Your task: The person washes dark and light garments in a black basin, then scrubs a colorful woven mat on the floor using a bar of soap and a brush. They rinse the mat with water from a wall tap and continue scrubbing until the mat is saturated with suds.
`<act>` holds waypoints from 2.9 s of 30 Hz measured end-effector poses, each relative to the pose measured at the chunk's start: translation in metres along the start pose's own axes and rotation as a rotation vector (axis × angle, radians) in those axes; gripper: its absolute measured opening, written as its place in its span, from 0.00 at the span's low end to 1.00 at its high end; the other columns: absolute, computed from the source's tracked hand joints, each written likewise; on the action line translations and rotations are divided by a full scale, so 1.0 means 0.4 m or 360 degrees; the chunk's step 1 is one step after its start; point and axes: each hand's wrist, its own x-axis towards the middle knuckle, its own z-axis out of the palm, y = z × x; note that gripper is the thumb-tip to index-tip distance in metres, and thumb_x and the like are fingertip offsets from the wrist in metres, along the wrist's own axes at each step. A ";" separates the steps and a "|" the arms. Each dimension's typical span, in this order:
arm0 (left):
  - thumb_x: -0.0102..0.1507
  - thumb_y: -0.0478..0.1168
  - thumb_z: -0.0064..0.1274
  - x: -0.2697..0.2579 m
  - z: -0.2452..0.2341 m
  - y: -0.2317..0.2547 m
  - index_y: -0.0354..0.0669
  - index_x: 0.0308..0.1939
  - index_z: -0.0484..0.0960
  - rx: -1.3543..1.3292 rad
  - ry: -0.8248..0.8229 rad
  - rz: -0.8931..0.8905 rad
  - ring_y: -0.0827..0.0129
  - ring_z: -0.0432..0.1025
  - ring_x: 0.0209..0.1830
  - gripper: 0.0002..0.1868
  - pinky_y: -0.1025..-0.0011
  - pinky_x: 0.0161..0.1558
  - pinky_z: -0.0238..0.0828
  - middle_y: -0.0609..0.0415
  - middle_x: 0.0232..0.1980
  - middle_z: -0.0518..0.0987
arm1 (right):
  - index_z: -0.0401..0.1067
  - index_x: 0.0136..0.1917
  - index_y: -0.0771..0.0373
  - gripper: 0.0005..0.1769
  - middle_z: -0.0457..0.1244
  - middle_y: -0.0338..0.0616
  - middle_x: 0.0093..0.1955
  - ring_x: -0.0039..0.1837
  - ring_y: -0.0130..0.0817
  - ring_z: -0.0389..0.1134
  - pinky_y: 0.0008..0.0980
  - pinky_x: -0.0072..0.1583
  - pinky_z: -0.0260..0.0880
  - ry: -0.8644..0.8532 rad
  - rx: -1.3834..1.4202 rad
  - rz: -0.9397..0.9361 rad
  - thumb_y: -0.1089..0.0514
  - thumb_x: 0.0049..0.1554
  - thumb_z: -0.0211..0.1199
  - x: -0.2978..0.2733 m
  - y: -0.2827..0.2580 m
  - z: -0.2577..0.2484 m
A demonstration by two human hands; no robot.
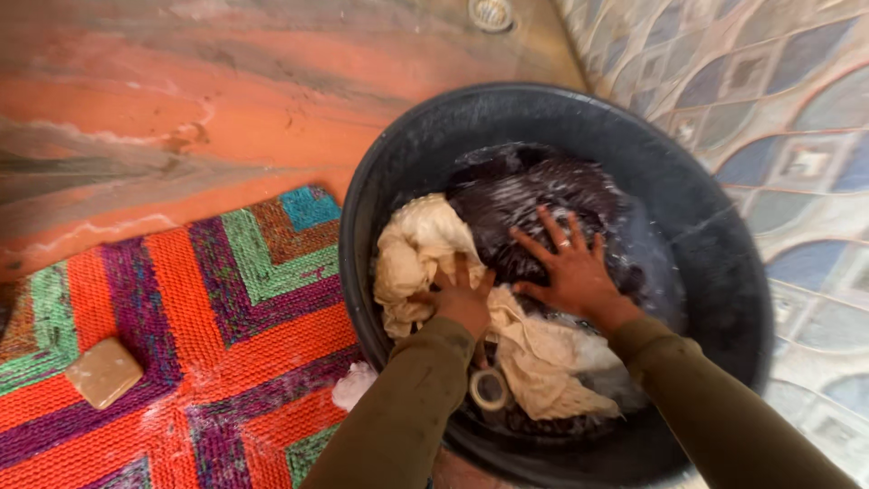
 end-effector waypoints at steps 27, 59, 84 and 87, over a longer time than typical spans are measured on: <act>0.68 0.41 0.47 0.076 0.130 0.116 0.47 0.51 0.88 0.0222 0.0724 0.0176 0.48 0.76 0.57 0.15 0.40 0.49 0.69 0.48 0.56 0.83 | 0.65 0.71 0.52 0.30 0.65 0.56 0.64 0.62 0.57 0.68 0.49 0.62 0.71 0.0062 0.0208 0.0426 0.48 0.57 0.60 -0.015 0.124 0.270; 0.57 0.36 0.58 -0.574 0.246 -0.550 0.41 0.54 0.80 -0.1239 0.1579 -0.0173 0.49 0.75 0.58 0.20 0.58 0.61 0.73 0.43 0.59 0.80 | 0.70 0.69 0.56 0.31 0.71 0.54 0.59 0.56 0.49 0.75 0.55 0.50 0.76 0.0021 0.2171 -0.0222 0.50 0.52 0.67 -0.170 -0.312 -0.282; 0.59 0.45 0.59 -0.233 0.223 -0.678 0.47 0.59 0.78 -0.1102 0.1121 -0.0700 0.44 0.70 0.66 0.24 0.45 0.65 0.69 0.44 0.69 0.70 | 0.72 0.65 0.59 0.26 0.69 0.51 0.42 0.41 0.46 0.72 0.44 0.46 0.71 0.0917 0.1687 0.0782 0.49 0.55 0.66 -0.248 0.135 -0.140; 0.50 0.38 0.63 -0.287 0.219 -0.664 0.54 0.74 0.60 -0.1191 0.1134 -0.0449 0.37 0.66 0.66 0.48 0.49 0.64 0.68 0.35 0.68 0.66 | 0.71 0.64 0.60 0.25 0.68 0.51 0.41 0.40 0.46 0.71 0.43 0.45 0.71 0.1071 0.2026 0.0520 0.50 0.55 0.66 -0.248 0.060 -0.259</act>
